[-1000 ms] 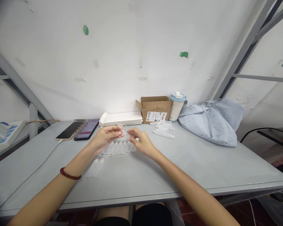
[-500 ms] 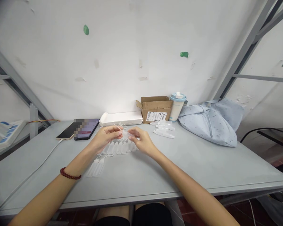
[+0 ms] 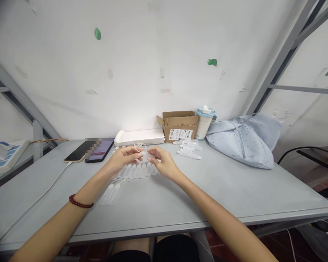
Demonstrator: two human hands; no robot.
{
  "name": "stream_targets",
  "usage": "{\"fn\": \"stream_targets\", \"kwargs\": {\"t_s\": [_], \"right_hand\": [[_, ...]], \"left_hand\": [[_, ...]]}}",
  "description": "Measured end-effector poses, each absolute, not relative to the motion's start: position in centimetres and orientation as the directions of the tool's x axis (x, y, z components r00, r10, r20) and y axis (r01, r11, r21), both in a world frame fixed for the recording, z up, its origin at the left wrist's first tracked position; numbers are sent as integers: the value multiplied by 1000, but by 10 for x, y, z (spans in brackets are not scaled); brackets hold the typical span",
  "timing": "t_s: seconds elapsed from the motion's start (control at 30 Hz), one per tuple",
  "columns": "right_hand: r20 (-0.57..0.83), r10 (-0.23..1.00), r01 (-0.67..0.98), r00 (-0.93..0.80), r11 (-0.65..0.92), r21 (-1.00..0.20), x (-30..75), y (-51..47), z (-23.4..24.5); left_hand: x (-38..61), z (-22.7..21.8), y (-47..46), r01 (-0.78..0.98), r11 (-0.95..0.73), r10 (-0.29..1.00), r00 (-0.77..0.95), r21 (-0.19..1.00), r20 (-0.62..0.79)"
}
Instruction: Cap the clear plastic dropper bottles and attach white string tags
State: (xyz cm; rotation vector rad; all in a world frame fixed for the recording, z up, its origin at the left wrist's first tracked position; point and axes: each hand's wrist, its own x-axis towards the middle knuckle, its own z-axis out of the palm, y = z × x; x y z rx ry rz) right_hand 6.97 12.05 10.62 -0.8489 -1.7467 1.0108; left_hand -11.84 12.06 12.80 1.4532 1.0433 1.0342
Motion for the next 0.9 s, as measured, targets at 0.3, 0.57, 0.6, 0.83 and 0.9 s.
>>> {"fn": "stream_targets", "kwargs": {"t_s": [0.3, 0.57, 0.6, 0.83, 0.9], "right_hand": [[362, 855, 109, -371, 428, -897, 69, 117, 109], [361, 855, 178, -372, 447, -876, 69, 116, 107], [360, 854, 184, -374, 449, -874, 69, 116, 107], [364, 859, 220, -361, 457, -862, 66, 113, 110], [396, 847, 240, -356, 492, -837, 65, 113, 110]], "left_hand": [[-118, 127, 121, 145, -137, 956, 278, 980, 92], [-120, 125, 121, 151, -177, 952, 278, 973, 130], [-120, 124, 122, 138, -184, 951, 276, 973, 140], [-119, 126, 121, 75, -178, 937, 319, 981, 146], [-118, 127, 119, 85, -188, 929, 338, 978, 149]]}}
